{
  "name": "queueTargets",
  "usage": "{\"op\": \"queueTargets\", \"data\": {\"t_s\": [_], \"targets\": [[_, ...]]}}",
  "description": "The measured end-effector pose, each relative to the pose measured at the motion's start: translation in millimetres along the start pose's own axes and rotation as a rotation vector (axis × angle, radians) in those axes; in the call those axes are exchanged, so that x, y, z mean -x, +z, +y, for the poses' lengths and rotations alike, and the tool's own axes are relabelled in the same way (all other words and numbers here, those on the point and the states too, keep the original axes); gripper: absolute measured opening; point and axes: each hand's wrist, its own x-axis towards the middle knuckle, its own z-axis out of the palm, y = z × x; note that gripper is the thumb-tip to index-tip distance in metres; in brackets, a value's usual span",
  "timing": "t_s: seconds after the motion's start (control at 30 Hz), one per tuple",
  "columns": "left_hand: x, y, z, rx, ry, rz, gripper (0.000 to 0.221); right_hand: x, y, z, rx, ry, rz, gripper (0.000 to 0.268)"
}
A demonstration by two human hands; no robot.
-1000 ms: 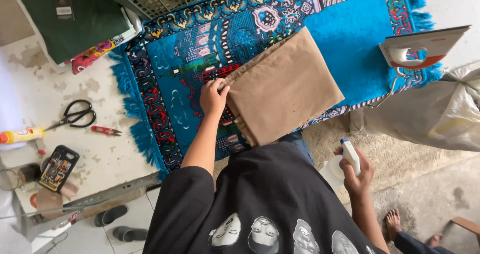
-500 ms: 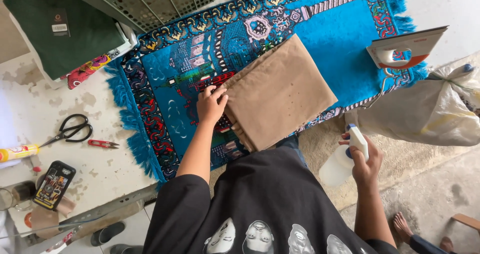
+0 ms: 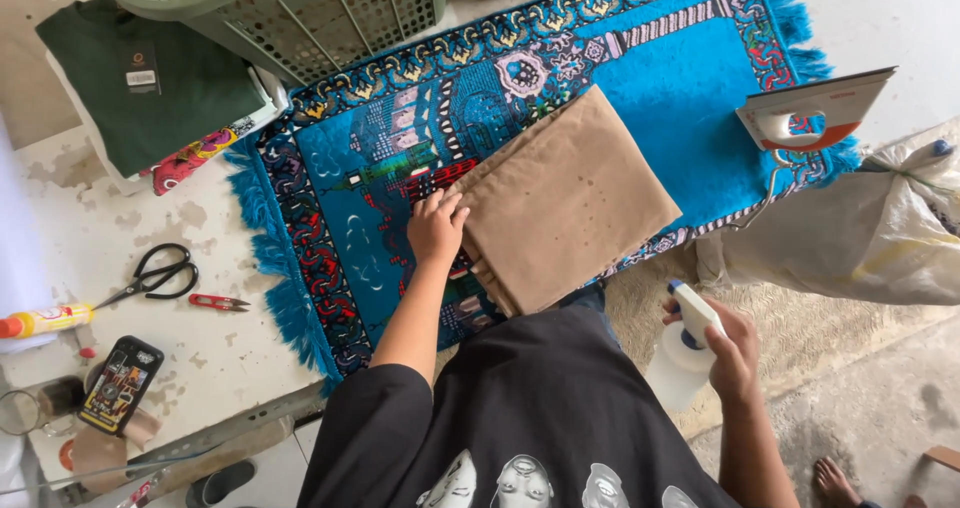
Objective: The person is ironing a pair of brown pants, spraying them with water, and folding them on a padded surface.
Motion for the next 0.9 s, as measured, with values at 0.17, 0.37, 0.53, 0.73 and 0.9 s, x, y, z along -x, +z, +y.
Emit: {"op": "queueTargets", "data": {"t_s": [0.17, 0.37, 0.53, 0.73, 0.9], "targets": [[-8, 17, -14, 0.023, 0.005, -0.012, 0.030, 14, -13, 23, 0.089, 0.024, -0.044, 0.059], [-10, -23, -8, 0.118, 0.122, 0.052, 0.024, 19, -19, -6, 0.192, -0.018, -0.348, 0.077], [-6, -20, -10, 0.132, 0.147, 0.183, 0.021, 43, -24, 3, 0.093, -0.032, -0.240, 0.082], [-2, -22, -10, 0.108, 0.178, 0.223, 0.019, 71, -48, 55, 0.030, -0.010, -0.079, 0.070], [-5, -30, -3, 0.120, 0.086, 0.159, 0.019, 69, -53, 68, 0.147, -0.194, 0.079, 0.060]]}}
